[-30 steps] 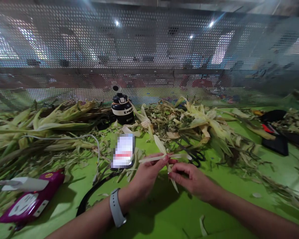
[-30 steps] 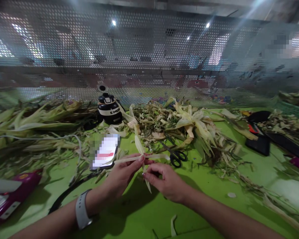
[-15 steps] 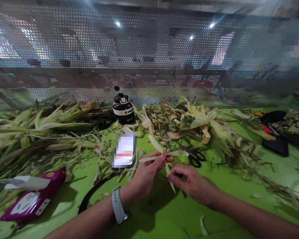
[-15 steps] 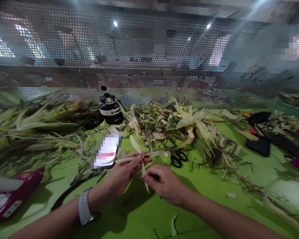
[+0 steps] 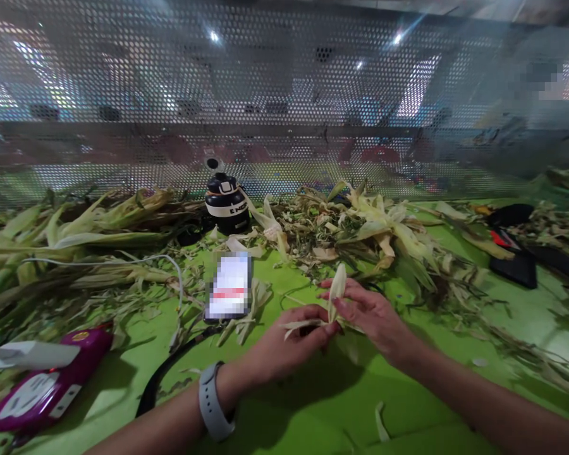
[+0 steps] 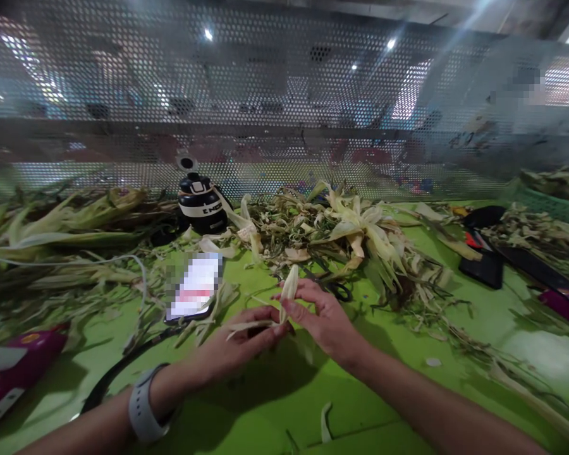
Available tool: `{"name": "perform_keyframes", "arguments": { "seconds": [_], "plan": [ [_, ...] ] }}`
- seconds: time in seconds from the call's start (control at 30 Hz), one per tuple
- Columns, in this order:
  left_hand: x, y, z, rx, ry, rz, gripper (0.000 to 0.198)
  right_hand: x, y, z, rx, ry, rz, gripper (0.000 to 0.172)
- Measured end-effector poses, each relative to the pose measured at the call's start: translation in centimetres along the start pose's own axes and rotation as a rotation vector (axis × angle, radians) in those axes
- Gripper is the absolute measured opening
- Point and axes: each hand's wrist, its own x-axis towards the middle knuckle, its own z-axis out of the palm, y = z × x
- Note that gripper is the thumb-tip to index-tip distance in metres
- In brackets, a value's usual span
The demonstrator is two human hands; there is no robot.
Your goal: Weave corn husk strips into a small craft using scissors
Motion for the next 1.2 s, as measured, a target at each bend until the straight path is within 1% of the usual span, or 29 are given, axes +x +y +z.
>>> {"name": "perform_keyframes", "arguments": {
  "seconds": [0.07,0.13,0.23,0.33,0.47,0.57,0.7,0.8,0.87,0.93,1.0,1.1,1.2],
  "plan": [
    [0.2,-0.2,-0.1,-0.033,0.014,-0.027,0.029,-0.1,0.3,0.3,0.119,0.035,0.017,0.027],
    [0.4,-0.2,-0.2,-0.087,0.034,-0.058,0.032,-0.3,0.5,0.4,0.186,0.073,0.035,0.025],
    [0.5,0.0,-0.4,-0.14,0.018,-0.092,0.037,-0.6,0.6,0.4,0.229,0.106,0.044,0.021],
    [0.3,0.2,-0.5,-0.171,-0.01,-0.114,0.038,-0.8,0.6,0.4,0.241,0.136,0.031,0.018],
    [0.2,0.0,-0.5,-0.214,-0.012,-0.124,0.038,-0.5,0.7,0.6,0.296,0.207,0.031,0.019],
    [0.4,-0.6,-0.6,-0.299,-0.003,-0.151,0.036,0.0,1.1,0.6,0.382,0.222,0.102,0.024],
    [0.6,-1.3,-0.9,-0.461,0.034,-0.186,0.038,0.5,1.4,0.6,0.463,0.224,0.199,0.023],
    [0.8,-1.2,-0.9,-0.401,0.041,-0.187,0.034,0.6,1.2,0.6,0.51,0.233,0.21,0.022],
    [0.8,-0.9,-0.8,-0.348,0.041,-0.19,0.036,0.5,1.2,0.6,0.515,0.249,0.209,0.022],
    [0.8,-0.7,-0.8,-0.329,0.043,-0.19,0.037,0.4,1.1,0.6,0.497,0.233,0.223,0.022],
    [0.6,-0.6,-0.8,-0.325,0.038,-0.187,0.036,0.2,1.2,0.6,0.474,0.176,0.25,0.024],
    [0.3,-0.7,-0.7,-0.286,-0.023,-0.172,0.036,-0.2,1.2,0.7,0.46,0.041,0.304,0.029],
    [0.1,-0.9,-0.4,-0.207,-0.103,-0.113,0.036,-0.5,1.0,1.0,0.496,-0.089,0.335,0.033]
  ]
}}
